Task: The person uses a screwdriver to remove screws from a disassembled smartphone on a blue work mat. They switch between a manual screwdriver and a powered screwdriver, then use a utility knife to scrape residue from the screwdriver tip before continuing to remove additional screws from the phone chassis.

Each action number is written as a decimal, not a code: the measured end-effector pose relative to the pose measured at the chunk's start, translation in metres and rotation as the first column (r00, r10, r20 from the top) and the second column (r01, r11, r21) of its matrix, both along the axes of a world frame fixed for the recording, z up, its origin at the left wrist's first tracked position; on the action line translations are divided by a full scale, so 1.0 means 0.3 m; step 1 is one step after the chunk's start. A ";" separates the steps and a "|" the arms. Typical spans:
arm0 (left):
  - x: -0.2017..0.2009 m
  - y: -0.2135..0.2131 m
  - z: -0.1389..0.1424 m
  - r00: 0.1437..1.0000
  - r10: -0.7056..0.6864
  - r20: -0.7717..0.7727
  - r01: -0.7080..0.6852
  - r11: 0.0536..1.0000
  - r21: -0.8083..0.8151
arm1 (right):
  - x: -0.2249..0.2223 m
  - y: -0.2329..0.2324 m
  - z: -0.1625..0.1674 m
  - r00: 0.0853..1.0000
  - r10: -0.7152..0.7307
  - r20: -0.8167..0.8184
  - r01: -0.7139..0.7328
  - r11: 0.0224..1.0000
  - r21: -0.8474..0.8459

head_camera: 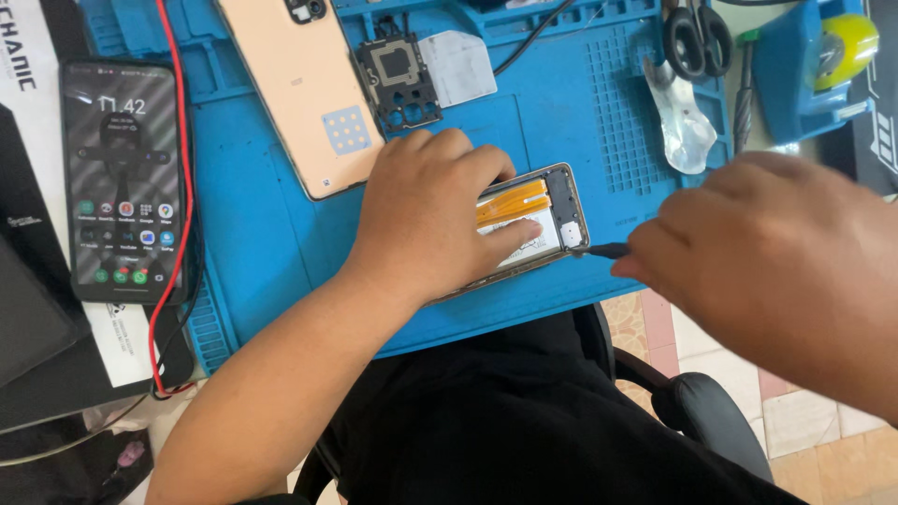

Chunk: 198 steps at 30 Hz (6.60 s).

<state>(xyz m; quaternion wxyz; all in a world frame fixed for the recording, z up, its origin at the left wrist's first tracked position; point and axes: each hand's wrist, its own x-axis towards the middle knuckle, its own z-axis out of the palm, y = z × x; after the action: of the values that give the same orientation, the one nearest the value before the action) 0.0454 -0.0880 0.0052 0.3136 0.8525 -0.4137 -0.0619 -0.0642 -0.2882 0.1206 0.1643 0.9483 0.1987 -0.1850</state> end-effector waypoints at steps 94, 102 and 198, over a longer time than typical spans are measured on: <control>-0.005 0.001 -0.016 0.997 -0.034 0.065 0.040 0.995 -0.093 | -0.044 -0.162 -0.056 0.961 -0.270 0.063 0.216 0.872 0.440; -0.028 -0.013 -0.014 0.963 -0.267 -0.025 0.245 0.914 -0.322 | -0.128 -0.259 -0.186 0.656 -0.749 -0.093 0.630 0.476 0.613; 0.001 -0.133 0.081 0.981 -0.183 0.069 0.193 0.961 -0.198 | -0.170 -0.045 -0.484 0.317 -0.941 0.120 0.126 0.167 0.978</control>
<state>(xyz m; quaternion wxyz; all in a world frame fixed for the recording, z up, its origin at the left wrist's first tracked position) 0.0456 -0.1279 0.0296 0.3815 0.7740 -0.5046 -0.0273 -0.1151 -0.3016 -0.0246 -0.3583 0.8498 -0.2415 0.3020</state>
